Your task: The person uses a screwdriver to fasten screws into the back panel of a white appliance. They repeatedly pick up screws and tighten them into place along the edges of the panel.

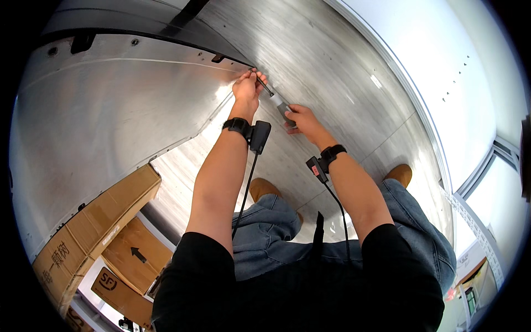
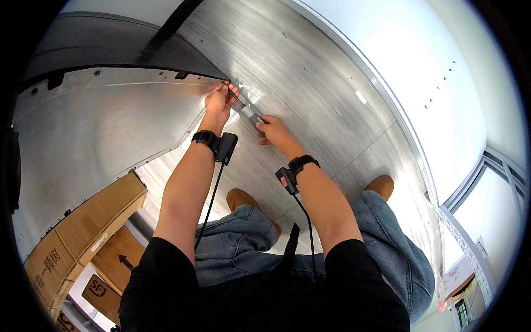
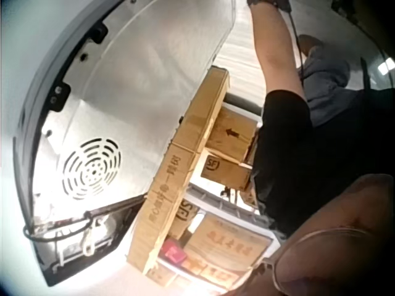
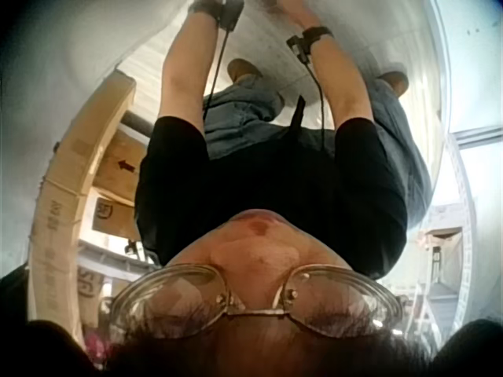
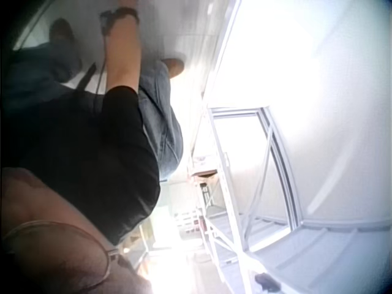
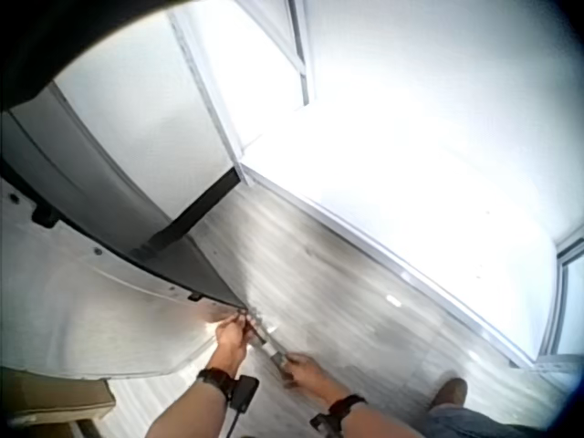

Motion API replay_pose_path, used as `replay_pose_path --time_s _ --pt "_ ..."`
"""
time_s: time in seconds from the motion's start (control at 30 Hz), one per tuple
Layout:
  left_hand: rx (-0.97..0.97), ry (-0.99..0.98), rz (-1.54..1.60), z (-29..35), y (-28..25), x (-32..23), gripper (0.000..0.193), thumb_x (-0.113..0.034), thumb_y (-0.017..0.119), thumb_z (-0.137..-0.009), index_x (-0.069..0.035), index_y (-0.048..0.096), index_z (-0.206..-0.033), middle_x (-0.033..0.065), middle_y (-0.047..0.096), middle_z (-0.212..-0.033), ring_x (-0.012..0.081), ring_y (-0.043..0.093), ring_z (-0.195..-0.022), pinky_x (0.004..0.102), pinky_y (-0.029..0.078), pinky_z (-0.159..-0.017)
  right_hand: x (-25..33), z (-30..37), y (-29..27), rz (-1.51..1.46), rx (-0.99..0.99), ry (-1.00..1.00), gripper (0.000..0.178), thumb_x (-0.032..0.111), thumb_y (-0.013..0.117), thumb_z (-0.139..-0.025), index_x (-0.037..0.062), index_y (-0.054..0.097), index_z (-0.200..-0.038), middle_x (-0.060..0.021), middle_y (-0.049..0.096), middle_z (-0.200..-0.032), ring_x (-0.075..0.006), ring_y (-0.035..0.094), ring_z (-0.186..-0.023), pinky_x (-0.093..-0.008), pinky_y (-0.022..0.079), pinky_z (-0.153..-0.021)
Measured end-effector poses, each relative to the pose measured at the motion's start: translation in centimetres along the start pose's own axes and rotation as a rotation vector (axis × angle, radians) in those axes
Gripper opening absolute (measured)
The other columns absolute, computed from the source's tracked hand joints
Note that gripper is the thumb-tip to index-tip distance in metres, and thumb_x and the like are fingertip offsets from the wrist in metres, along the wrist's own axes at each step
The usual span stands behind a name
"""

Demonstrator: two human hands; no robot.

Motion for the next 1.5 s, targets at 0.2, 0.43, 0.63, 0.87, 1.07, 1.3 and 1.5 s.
replay_pose_path --time_s 0.2,0.43,0.63,0.87,1.07,1.3,1.5 --pt "-0.046 0.008 -0.124 0.6 0.1 0.2 0.012 -0.009 0.064 -0.086 -0.011 0.061 -0.097 -0.0008 0.06 -0.082 0.0129 0.059 -0.074 0.0268 0.047 -0.064 -0.7 -1.2 0.4 0.554 -0.188 -0.289 0.051 0.017 0.074 -0.073 -0.0016 0.052 -0.116 -0.0155 0.061 -0.097 -0.0288 0.061 -0.082 -0.039 0.051 -0.072" --pt "-0.092 -0.003 -0.151 0.5 0.4 -0.2 0.008 -0.006 0.064 -0.086 -0.009 0.061 -0.093 0.0008 0.061 -0.077 0.0127 0.057 -0.063 0.0243 0.044 -0.053 0.1 0.3 1.1 0.614 -0.327 -0.441 0.051 0.017 0.076 -0.071 0.0019 0.046 -0.11 -0.0136 0.061 -0.093 -0.026 0.062 -0.076 -0.037 0.049 -0.067" --pt "-0.017 0.01 -0.1 0.3 0.2 -0.4 0.006 -0.001 0.052 -0.091 0.0 0.056 -0.096 0.0086 0.062 -0.081 0.0161 0.061 -0.066 0.0273 0.052 -0.056 1.4 1.5 0.6 -0.066 0.062 0.044 0.051 0.026 0.064 -0.083 0.0043 0.045 -0.125 -0.0088 0.06 -0.093 -0.0157 0.061 -0.067 -0.0312 0.049 -0.057" --pt "0.025 0.02 0.035 0.4 0.2 0.1 0.01 -0.003 0.054 -0.091 0.001 0.056 -0.1 0.0068 0.061 -0.081 0.0154 0.061 -0.071 0.0284 0.054 -0.058 0.5 0.5 0.2 0.15 -0.057 -0.06 0.054 0.022 0.067 -0.08 0.0023 0.048 -0.127 -0.0119 0.059 -0.102 -0.0194 0.061 -0.082 -0.0344 0.052 -0.065" --pt "-0.063 0.03 -0.167 0.7 0.2 0.0 0.011 -0.008 0.065 -0.085 -0.006 0.062 -0.096 0.002 0.062 -0.077 0.0114 0.056 -0.06 0.0224 0.043 -0.052 -0.3 -0.3 0.3 0.656 -0.283 -0.463 0.062 0.018 0.077 -0.069 0.001 0.049 -0.122 -0.0157 0.059 -0.099 -0.0257 0.062 -0.081 -0.035 0.05 -0.07" --pt "-0.098 0.002 -0.172 0.3 0.1 -0.1 0.014 -0.005 0.06 -0.088 -0.002 0.058 -0.101 0.0039 0.063 -0.078 0.0137 0.06 -0.064 0.0241 0.045 -0.052 1.6 2.3 1.2 0.03 0.004 -0.028 0.046 0.025 0.067 -0.083 0.0044 0.047 -0.118 -0.0105 0.061 -0.099 -0.0164 0.059 -0.063 -0.0321 0.047 -0.057" --pt "-0.019 0.009 -0.024 0.1 0.1 0.2 0.014 -0.003 0.055 -0.09 0.0 0.055 -0.103 0.0049 0.063 -0.078 0.0143 0.061 -0.068 0.0256 0.047 -0.054 0.9 1.5 0.1 -0.193 0.073 0.096 0.049 0.022 0.06 -0.088 -0.0004 0.044 -0.129 -0.0098 0.061 -0.097 -0.0165 0.061 -0.075 -0.0296 0.051 -0.056"
Point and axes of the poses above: each hand's wrist, its own z-axis away from the middle knuckle, its own y-axis out of the palm, x = y × z, the point moved 3 cm from there along -z, towards the middle knuckle
